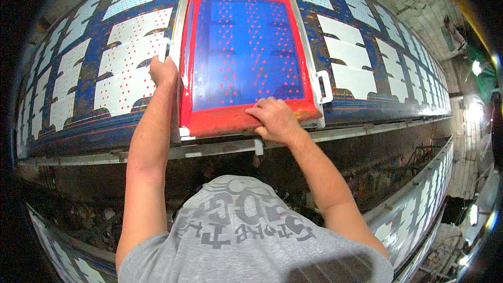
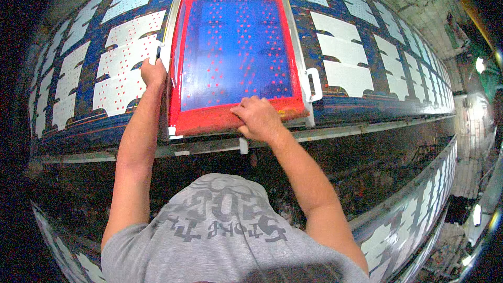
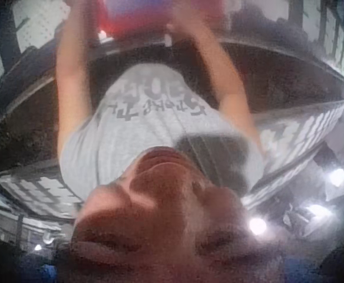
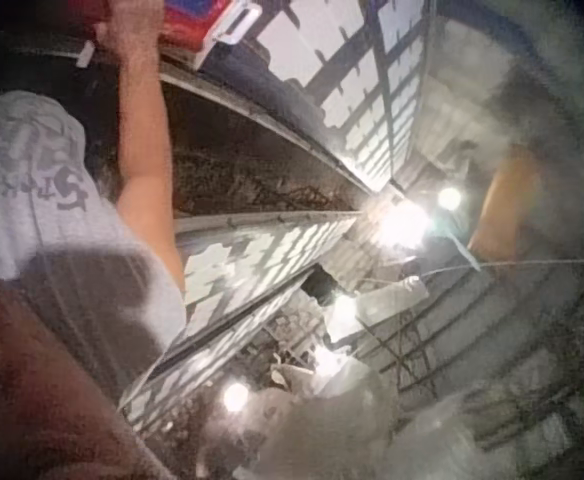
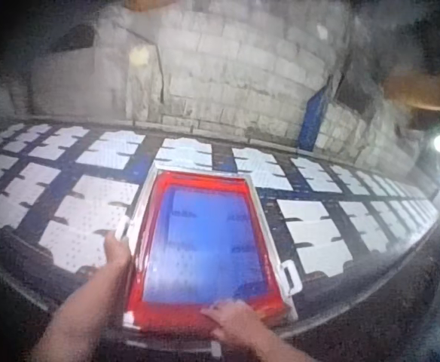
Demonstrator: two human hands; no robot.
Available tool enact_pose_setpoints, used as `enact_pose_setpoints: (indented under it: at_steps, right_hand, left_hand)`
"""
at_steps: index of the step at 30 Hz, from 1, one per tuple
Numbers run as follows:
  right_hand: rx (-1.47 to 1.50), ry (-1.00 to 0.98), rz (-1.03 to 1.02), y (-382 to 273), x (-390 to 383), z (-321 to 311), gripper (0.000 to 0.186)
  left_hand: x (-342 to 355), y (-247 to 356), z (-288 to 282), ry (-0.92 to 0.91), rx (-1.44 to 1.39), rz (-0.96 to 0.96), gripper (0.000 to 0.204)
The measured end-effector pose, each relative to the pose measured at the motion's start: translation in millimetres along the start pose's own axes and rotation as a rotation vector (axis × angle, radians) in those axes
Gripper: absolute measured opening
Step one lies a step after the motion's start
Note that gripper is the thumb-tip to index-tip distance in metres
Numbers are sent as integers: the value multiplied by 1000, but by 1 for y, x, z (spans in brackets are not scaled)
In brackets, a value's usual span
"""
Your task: The person performs screen printing by repeatedly pulling a squeegee across a red-framed screen to transfer red ink onto white paper sheets arranged on a blue work surface. The person repositions the screen between strokes and continues the process throughout the clip.
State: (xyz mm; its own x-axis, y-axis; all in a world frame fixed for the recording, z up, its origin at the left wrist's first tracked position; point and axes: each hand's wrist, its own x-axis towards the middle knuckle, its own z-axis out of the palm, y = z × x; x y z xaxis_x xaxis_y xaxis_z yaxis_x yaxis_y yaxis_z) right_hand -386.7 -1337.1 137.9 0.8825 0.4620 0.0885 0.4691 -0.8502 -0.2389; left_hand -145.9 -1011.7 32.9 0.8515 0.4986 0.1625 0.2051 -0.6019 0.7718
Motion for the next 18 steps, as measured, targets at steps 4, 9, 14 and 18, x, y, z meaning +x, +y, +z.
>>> enact_pose_setpoints:
  at_steps: [4,9,14,18]
  right_hand:
    - [63,92,-5,-6,-16,9,64]
    - [134,28,-17,2,-29,12,71]
    - [399,114,-132,47,-57,-5,60]
    - [274,537,186,110,-81,-27,49]
  left_hand:
    - [0,-3,11,59,-13,-67,42]
    - [-1,-5,8,117,116,36,42]
    - [3,-13,11,189,230,82,42]
    - [14,-31,12,194,291,146,42]
